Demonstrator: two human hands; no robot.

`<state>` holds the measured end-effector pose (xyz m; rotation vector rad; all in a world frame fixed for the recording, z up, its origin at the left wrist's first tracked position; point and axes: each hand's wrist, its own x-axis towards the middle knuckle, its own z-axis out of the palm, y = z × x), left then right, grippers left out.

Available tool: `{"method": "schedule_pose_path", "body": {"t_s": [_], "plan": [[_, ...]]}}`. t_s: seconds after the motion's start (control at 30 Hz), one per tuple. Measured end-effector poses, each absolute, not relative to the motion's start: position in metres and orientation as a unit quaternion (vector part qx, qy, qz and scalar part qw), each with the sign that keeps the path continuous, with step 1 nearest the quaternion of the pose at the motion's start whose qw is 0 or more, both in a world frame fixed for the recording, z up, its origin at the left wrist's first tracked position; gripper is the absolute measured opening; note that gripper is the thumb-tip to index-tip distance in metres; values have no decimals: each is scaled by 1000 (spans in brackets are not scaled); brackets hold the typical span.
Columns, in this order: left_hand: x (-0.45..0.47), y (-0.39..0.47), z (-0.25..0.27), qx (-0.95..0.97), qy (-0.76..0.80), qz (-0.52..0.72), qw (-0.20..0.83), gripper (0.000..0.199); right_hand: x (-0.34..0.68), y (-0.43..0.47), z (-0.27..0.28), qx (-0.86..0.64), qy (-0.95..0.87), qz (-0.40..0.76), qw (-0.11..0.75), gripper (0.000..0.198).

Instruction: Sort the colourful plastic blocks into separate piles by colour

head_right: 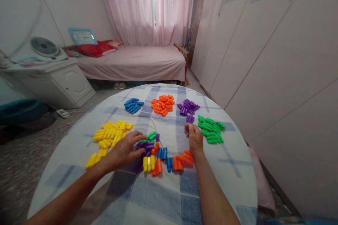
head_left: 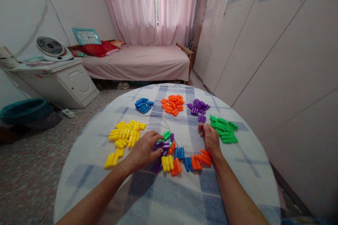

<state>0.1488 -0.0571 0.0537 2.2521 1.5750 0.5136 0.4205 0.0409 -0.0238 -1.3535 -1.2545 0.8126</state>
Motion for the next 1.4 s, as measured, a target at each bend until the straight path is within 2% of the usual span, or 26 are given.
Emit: {"method": "schedule_pose_path", "body": {"t_s": [0.13, 0.4, 0.7, 1.0, 1.13, 1.4], "plan": [[146, -67, 47, 789, 566, 151, 186, 44, 420, 41, -24, -562, -529, 336, 540, 51], [144, -62, 39, 738, 584, 254, 224, 42, 421, 43, -27, -562, -535, 338, 533, 52], [140, -39, 43, 699, 609, 318, 198, 43, 420, 42, -26, -565, -535, 334, 532, 47], [233, 65, 44, 734, 581, 303, 177, 39, 419, 39, -22, -570, -535, 327, 531, 49], [265, 94, 41, 725, 571, 335, 191, 50, 421, 40, -25, -562, -537, 337, 532, 50], [188, 16, 30, 719, 555, 387, 158, 31, 421, 43, -28, -557, -552, 327, 528, 43]]}}
